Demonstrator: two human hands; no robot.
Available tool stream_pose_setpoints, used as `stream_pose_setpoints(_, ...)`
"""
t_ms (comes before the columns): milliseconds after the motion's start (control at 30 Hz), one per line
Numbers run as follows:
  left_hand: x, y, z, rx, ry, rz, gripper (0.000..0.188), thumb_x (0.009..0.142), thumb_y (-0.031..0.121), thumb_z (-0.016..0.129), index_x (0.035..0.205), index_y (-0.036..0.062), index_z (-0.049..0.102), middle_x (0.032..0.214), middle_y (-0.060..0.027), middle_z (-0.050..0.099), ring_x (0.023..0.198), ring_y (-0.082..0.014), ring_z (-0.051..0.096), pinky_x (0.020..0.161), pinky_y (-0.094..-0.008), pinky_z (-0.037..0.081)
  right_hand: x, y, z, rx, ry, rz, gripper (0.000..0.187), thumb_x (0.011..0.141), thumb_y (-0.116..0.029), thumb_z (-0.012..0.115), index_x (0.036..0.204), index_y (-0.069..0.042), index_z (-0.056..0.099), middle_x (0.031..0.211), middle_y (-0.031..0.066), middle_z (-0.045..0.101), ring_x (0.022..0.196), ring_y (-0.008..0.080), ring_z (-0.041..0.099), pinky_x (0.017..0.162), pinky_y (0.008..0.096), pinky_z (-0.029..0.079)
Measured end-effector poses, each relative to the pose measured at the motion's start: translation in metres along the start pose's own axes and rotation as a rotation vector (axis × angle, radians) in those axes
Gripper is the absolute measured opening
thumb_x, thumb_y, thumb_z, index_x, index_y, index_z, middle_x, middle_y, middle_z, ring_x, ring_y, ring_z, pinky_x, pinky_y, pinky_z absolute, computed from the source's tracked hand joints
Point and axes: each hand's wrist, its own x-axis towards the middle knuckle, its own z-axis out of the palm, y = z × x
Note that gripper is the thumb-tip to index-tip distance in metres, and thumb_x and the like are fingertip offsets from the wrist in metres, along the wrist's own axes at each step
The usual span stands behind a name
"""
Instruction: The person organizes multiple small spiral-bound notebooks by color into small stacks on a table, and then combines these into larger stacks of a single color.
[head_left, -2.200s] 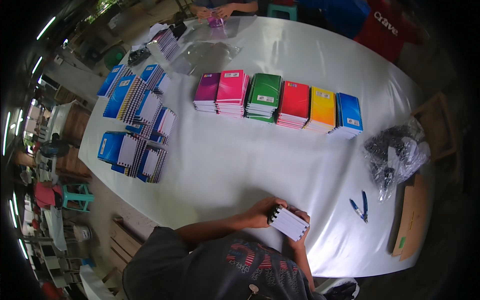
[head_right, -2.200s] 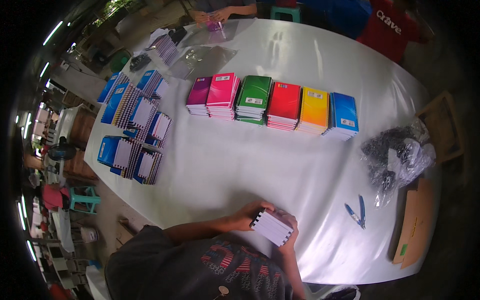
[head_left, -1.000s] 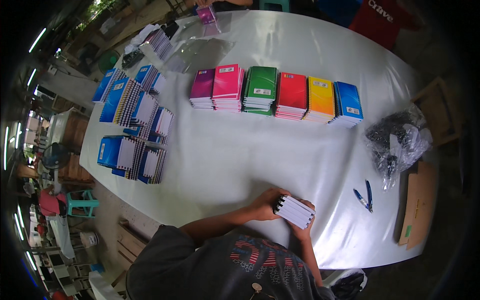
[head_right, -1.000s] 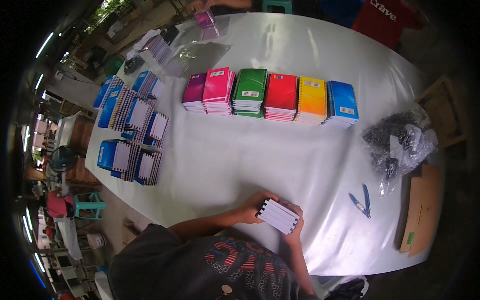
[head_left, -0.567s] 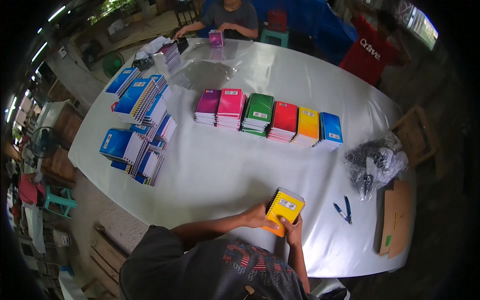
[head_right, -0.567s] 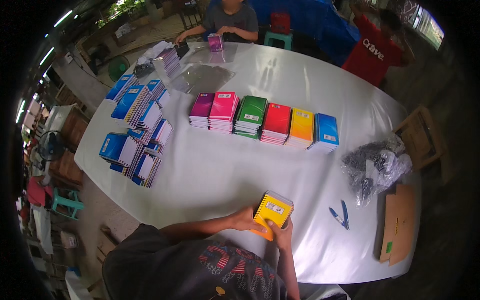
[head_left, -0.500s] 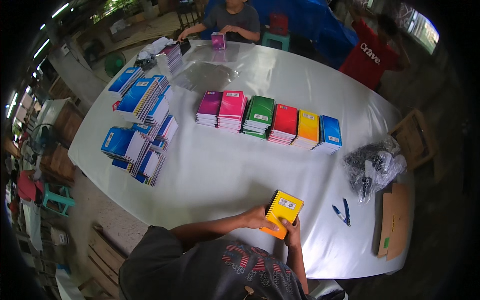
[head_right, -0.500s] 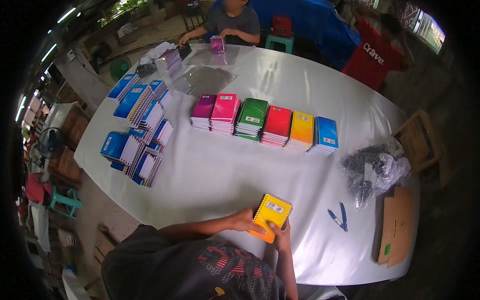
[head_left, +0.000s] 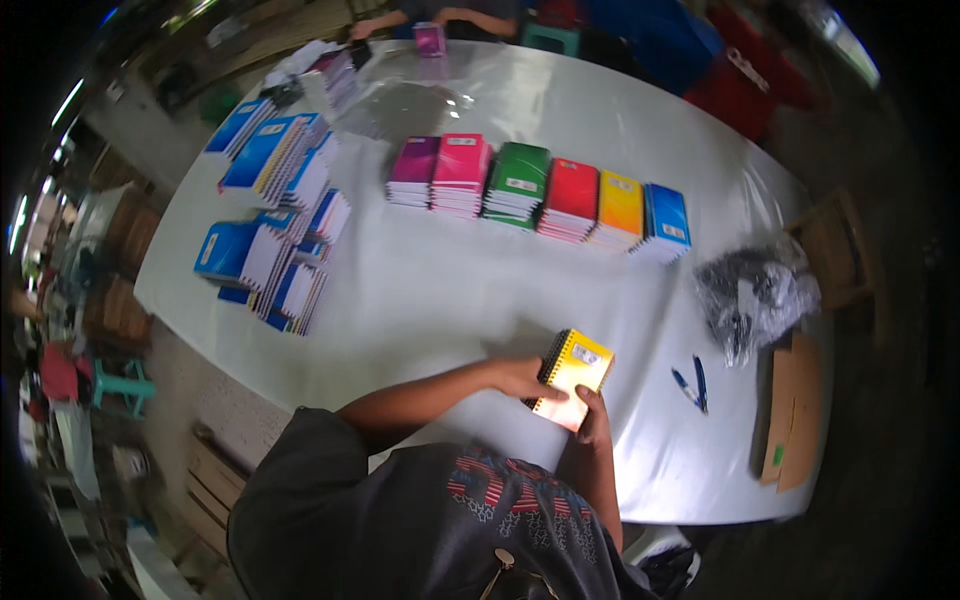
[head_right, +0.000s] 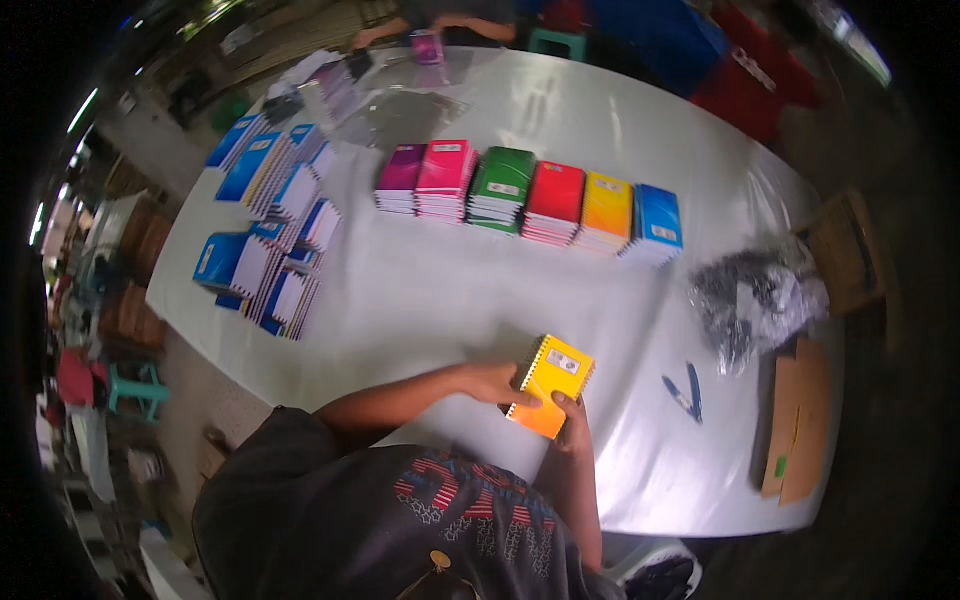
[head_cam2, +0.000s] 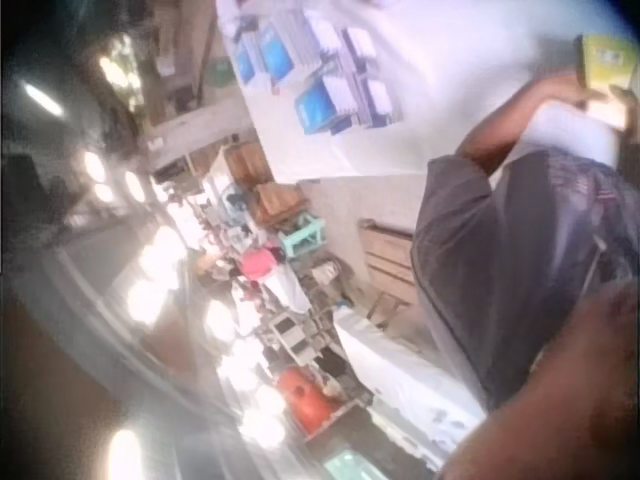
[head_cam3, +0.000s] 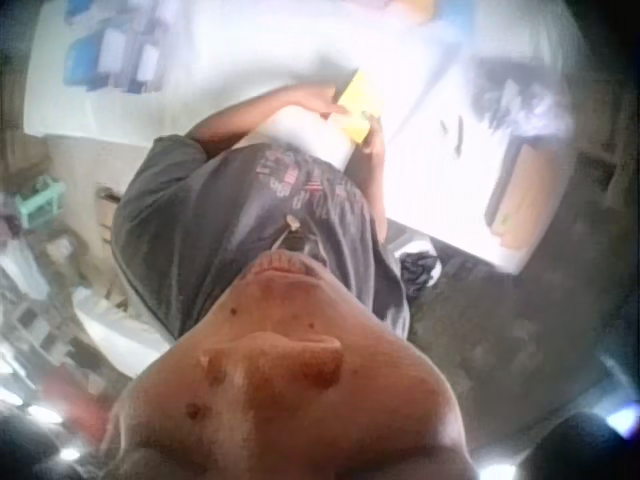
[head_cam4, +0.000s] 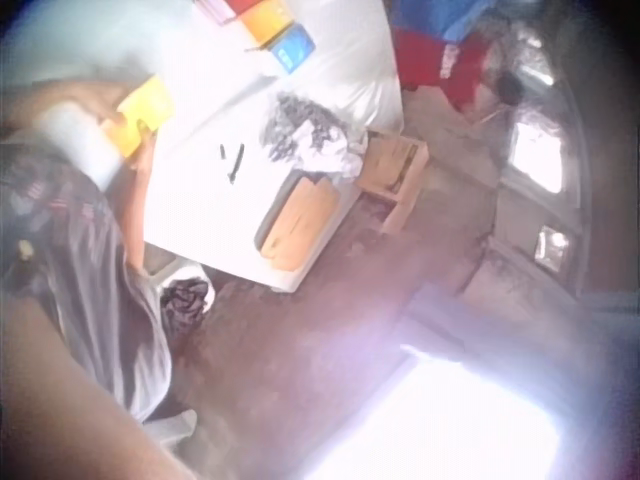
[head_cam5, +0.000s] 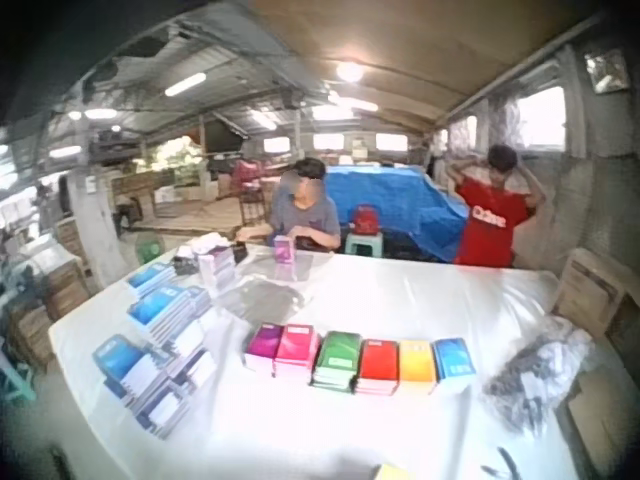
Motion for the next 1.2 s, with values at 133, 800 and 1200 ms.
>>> stream_pose_setpoints(133, 0.015, 0.036, -0.054, 0.314, 0.201, -0.181, 0.053, 0.083, 0.053, 0.052, 0.085, 0.0009, 0.062, 0.073, -0.0124, 0.063, 0.07, -0.0194, 0.06, 0.066, -0.0316, 0.047, 0.01, -0.014, -0.008, 0.041, 0.059, 0.016, 0.058, 0.075, -0.022, 0.064, 0.123, 0.002, 0.041, 0.111, 0.0143, 0.057, 0.099, 0.0254, 0.059, 0.085, 0.0369, 0.049)
stream_pose_setpoints(800, 0.258, 0.09, -0.119, 1.137, 0.744, 0.656, 0.037, 0.084, 0.028, 0.057, 0.115, 0.008, 0.055, 0.117, -0.0184, 0.054, 0.102, -0.0315, 0.055, 0.084, -0.0393, 0.045, 0.028, -0.025, -0.01, 0.226, 0.039, 0.017, 0.06, 0.08, -0.024, 0.066, 0.128, -0.004, 0.035, 0.122, 0.0129, 0.049, 0.111, 0.0242, 0.051, 0.095, 0.0394, 0.043)
stream_pose_setpoints(1200, 0.094, 0.139, -0.065, 0.909, 0.771, 1.089, 0.019, 0.08, 0.007, 0.06, 0.098, 0.006, 0.065, 0.09, -0.0101, 0.065, 0.078, -0.0249, 0.062, 0.069, -0.0342, 0.048, 0.026, -0.025, -0.011, 0.202, -0.036, -0.078, 0.064, 0.085, -0.036, 0.059, 0.133, -0.006, 0.03, 0.128, 0.0132, 0.044, 0.118, 0.0252, 0.046, 0.097, 0.04, 0.041)
